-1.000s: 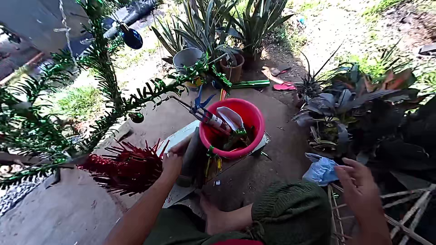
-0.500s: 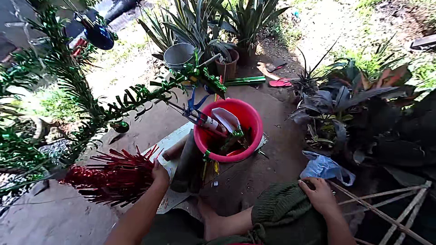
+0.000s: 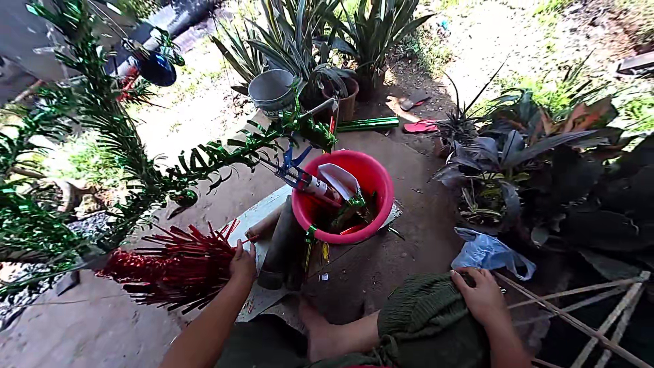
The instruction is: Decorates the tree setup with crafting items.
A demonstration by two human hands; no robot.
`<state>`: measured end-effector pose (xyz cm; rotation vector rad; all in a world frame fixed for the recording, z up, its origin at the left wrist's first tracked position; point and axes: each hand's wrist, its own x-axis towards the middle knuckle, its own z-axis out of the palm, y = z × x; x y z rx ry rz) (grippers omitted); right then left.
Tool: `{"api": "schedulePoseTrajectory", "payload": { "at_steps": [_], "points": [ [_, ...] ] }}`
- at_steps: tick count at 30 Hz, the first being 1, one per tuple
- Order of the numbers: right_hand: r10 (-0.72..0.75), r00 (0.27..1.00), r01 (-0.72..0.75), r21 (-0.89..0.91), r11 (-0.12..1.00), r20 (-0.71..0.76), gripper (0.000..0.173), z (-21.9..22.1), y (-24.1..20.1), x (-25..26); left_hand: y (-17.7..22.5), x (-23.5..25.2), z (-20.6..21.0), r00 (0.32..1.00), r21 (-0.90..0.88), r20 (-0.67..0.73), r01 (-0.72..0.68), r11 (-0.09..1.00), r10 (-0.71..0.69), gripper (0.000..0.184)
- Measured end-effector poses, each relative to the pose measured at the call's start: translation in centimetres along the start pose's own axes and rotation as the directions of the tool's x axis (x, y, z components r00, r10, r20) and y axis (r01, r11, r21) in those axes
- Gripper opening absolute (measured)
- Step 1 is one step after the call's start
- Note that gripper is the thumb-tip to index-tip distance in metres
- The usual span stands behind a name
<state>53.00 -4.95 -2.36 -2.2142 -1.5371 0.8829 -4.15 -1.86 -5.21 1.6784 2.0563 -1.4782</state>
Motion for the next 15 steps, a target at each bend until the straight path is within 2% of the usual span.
{"api": "schedulePoseTrajectory", "payload": {
  "at_steps": [1, 4, 7, 12, 13, 14, 15],
  "points": [
    [-0.006, 1.0, 0.006, 0.01, 1.0, -0.012, 0.033, 0.0, 0.1, -0.1, 0.0, -0.2, -0.2, 1.0, 0.02, -0.016, 0.003, 1.0, -0.003, 0.059],
    [-0.019, 0.998, 0.022, 0.045, 0.999, -0.061, 0.034, 0.4, 0.5, -0.2, -0.9, -0.4, -0.6, 0.996, -0.101, -0.09, -0.012, 0.995, 0.003, 0.05],
    [-0.026, 0.996, 0.03, 0.055, 0.998, -0.08, 0.034, 0.5, 0.6, -0.4, -1.2, -0.6, -1.3, 0.996, -0.16, -0.091, -0.03, 0.987, 0.016, 0.048],
    [-0.038, 0.99, 0.048, 0.074, 0.996, -0.139, 0.033, 0.7, 0.4, -0.9, 0.6, -1.3, -0.6, 0.994, -0.041, -0.098, 0.038, 0.998, -0.041, 0.041],
    [-0.033, 0.989, 0.044, 0.077, 0.996, -0.141, 0.033, 0.7, 0.4, -1.0, 0.9, -1.9, -0.3, 0.991, -0.023, -0.121, 0.056, 0.998, -0.059, 0.041],
    [-0.029, 0.989, 0.042, 0.082, 0.996, -0.146, 0.032, 0.6, 0.4, -1.1, 1.1, -2.8, -0.1, 0.985, -0.07, -0.161, 0.044, 0.997, -0.055, 0.043],
    [-0.028, 0.988, 0.042, 0.089, 0.995, -0.152, 0.032, 0.6, 0.3, -1.1, 1.2, -4.1, 0.5, 0.964, -0.183, -0.264, -0.023, 0.983, -0.027, 0.049]
  ]
}}
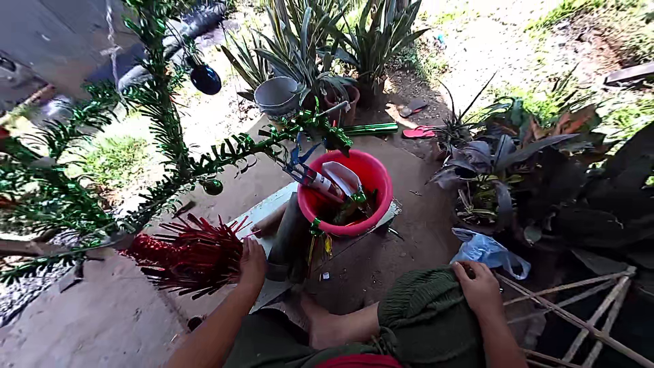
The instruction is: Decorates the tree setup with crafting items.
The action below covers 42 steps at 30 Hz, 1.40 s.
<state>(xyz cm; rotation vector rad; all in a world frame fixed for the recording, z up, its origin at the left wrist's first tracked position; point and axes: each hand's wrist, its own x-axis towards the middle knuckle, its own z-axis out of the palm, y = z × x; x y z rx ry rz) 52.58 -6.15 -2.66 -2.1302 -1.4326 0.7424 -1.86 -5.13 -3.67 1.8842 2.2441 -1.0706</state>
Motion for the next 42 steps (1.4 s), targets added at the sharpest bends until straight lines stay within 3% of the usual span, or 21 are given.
{"api": "schedulePoseTrajectory", "payload": {
  "at_steps": [2, 5, 7, 9, 10, 11, 12, 13, 14, 15, 16, 18, 21, 24, 28, 32, 38, 40, 42],
  "points": [
    [0.01, 1.0, -0.01, 0.009, 1.0, 0.004, 0.032, -0.1, -0.1, -0.1, 0.4, -2.7, 1.2, 0.953, -0.28, -0.3, -0.14, 0.95, 0.051, 0.063],
    [0.005, 1.0, -0.005, 0.038, 0.999, -0.008, 0.032, -0.1, 0.1, -0.1, 2.5, -6.7, 3.9, 0.784, -0.346, -0.621, -0.289, 0.893, 0.013, 0.063],
    [-0.039, 0.996, 0.045, 0.068, 0.997, -0.082, 0.029, 0.0, 0.4, -0.2, 4.0, -8.9, 7.0, 0.623, -0.364, -0.771, -0.258, 0.895, -0.134, 0.056],
    [-0.131, 0.961, 0.153, 0.072, 0.986, -0.244, 0.026, 0.1, 0.7, -0.7, 4.9, -11.0, 9.0, 0.577, -0.61, -0.692, -0.146, 0.778, -0.434, 0.069],
    [-0.17, 0.929, 0.201, 0.064, 0.978, -0.33, 0.026, 0.2, 0.7, -0.9, 4.8, -11.9, 9.0, 0.606, -0.788, -0.52, -0.071, 0.611, -0.601, 0.082],
    [-0.19, 0.903, 0.23, 0.059, 0.971, -0.386, 0.025, 0.3, 0.7, -1.2, 4.3, -12.2, 8.8, 0.617, -0.943, -0.272, -0.016, 0.334, -0.738, 0.089],
    [-0.203, 0.885, 0.25, 0.061, 0.966, -0.42, 0.025, 0.3, 0.8, -1.5, 3.5, -11.8, 8.8, 0.599, -0.999, 0.006, -0.037, -0.035, -0.801, 0.087],
    [-0.215, 0.872, 0.267, 0.058, 0.962, -0.441, 0.025, 0.3, 0.9, -1.6, 2.4, -11.0, 8.9, 0.582, -0.893, 0.285, -0.129, -0.432, -0.762, 0.078],
    [-0.222, 0.865, 0.278, 0.061, 0.959, -0.449, 0.025, 0.3, 0.9, -1.7, 1.1, -10.3, 8.7, 0.58, -0.659, 0.511, -0.21, -0.722, -0.634, 0.068],
    [-0.217, 0.867, 0.277, 0.071, 0.958, -0.448, 0.027, 0.2, 0.9, -1.9, -0.4, -9.7, 8.4, 0.606, -0.41, 0.628, -0.274, -0.87, -0.487, 0.068],
    [-0.199, 0.877, 0.26, 0.083, 0.962, -0.438, 0.029, 0.1, 0.6, -2.0, -1.9, -9.1, 8.6, 0.65, -0.242, 0.659, -0.294, -0.925, -0.379, 0.079],
    [-0.116, 0.917, 0.172, 0.116, 0.978, -0.382, 0.036, -0.1, 0.0, -2.3, -4.4, -7.9, 8.7, 0.755, -0.075, 0.589, -0.305, -0.949, -0.289, 0.094],
    [-0.005, 0.939, 0.053, 0.128, 0.99, -0.344, 0.042, -0.2, -0.7, -2.8, -7.0, -5.6, 8.5, 0.892, 0.096, 0.383, -0.295, -0.951, -0.239, 0.1],
    [0.03, 0.94, -0.001, 0.084, 0.996, -0.34, 0.045, -0.3, -1.2, -3.2, -8.2, -3.1, 7.8, 0.926, 0.164, 0.313, -0.272, -0.948, -0.211, 0.097],
    [0.019, 0.94, -0.02, 0.001, 1.0, -0.34, 0.048, -0.2, -1.4, -3.5, -8.1, -2.3, 6.8, 0.892, 0.211, 0.407, -0.3, -0.93, -0.195, 0.092],
    [-0.02, 0.941, 0.006, -0.042, 0.999, -0.337, 0.046, -0.3, -1.6, -3.5, -7.5, -4.4, 5.7, 0.854, 0.19, 0.506, -0.245, -0.951, -0.119, 0.087],
    [-0.135, 0.92, 0.134, -0.028, 0.991, -0.369, 0.037, -0.1, 0.3, -2.9, -6.8, -6.8, 9.1, 0.549, -0.118, 0.802, -0.24, -0.964, -0.235, 0.065],
    [-0.153, 0.924, 0.142, -0.056, 0.988, -0.35, 0.037, -0.2, 0.1, -2.8, -7.9, -7.0, 9.2, 0.555, -0.086, 0.789, -0.324, -0.942, -0.263, 0.069],
    [-0.135, 0.929, 0.121, -0.064, 0.991, -0.345, 0.038, -0.3, -0.1, -2.8, -9.6, -6.9, 8.4, 0.606, -0.024, 0.728, -0.445, -0.895, -0.321, 0.073]
  ]
}}
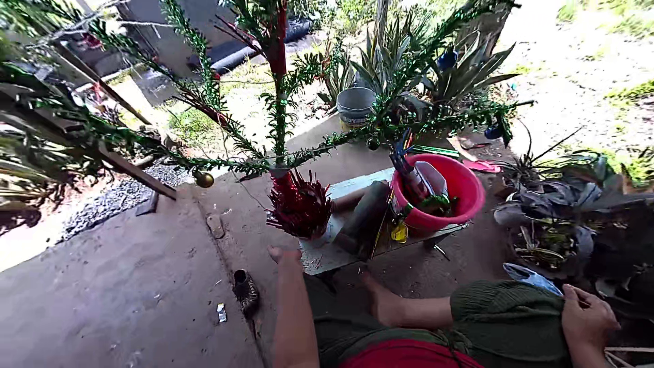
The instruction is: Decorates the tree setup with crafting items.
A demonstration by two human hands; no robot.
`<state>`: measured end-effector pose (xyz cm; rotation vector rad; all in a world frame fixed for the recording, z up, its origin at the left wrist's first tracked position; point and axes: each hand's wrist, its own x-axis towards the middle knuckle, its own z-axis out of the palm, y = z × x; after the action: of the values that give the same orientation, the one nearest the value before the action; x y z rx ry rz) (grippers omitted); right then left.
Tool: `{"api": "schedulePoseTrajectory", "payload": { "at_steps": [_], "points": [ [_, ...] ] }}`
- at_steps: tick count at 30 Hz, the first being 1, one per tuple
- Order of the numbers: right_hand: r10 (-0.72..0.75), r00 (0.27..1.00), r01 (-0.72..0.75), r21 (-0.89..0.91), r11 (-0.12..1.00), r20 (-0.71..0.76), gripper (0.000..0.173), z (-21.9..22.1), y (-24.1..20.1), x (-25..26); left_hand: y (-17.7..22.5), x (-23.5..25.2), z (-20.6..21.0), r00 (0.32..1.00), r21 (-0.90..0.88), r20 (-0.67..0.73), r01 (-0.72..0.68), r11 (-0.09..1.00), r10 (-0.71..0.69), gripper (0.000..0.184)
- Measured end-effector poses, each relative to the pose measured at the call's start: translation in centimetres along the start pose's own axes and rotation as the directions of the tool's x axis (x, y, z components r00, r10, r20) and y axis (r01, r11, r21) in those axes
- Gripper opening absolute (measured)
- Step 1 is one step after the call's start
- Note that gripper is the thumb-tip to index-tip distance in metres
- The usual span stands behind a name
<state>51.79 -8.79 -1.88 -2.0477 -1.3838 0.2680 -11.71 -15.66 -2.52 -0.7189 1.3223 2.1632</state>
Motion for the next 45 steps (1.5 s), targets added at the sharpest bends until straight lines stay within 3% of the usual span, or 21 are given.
{"api": "schedulePoseTrajectory", "payload": {
  "at_steps": [5, 10, 13, 16, 22, 31, 45],
  "points": [
    [0.055, 0.998, -0.056, -0.04, 0.998, -0.012, 0.05, -0.3, 0.0, -0.1, 3.1, 0.4, 1.3, 0.986, 0.009, 0.154, 0.069, 0.998, -0.07, 0.084],
    [0.068, 0.998, -0.068, -0.071, 0.995, -0.007, 0.047, -0.6, 0.1, -0.3, 1.5, 2.0, -1.2, 0.963, 0.091, 0.137, 0.221, 0.971, -0.232, 0.089],
    [0.064, 0.998, -0.063, -0.092, 0.994, 0.007, 0.043, -0.7, 0.1, 0.0, 0.9, 2.3, -2.0, 0.935, 0.088, 0.219, 0.267, 0.96, -0.28, 0.09],
    [0.077, 0.997, -0.073, -0.13, 0.989, 0.029, 0.043, -0.7, -0.1, 0.0, 1.2, 1.5, -1.4, 0.91, 0.132, 0.311, 0.244, 0.961, -0.274, 0.091],
    [0.067, 0.997, -0.064, -0.129, 0.99, 0.024, 0.041, -0.4, -0.3, 0.2, 1.3, 1.1, 0.4, 0.932, 0.248, 0.269, 0.177, 0.953, -0.243, 0.088],
    [0.083, 0.996, -0.079, -0.121, 0.99, 0.026, 0.04, -1.0, -0.9, -0.2, 0.8, 1.6, 1.8, 0.89, 0.093, 0.333, 0.298, 0.95, -0.311, 0.099],
    [0.112, 0.992, -0.104, -0.124, 0.987, 0.057, 0.043, -1.0, -0.3, 0.3, 1.0, 1.3, 3.7, 0.894, 0.059, 0.39, 0.215, 0.975, -0.221, 0.092]
  ]
}}
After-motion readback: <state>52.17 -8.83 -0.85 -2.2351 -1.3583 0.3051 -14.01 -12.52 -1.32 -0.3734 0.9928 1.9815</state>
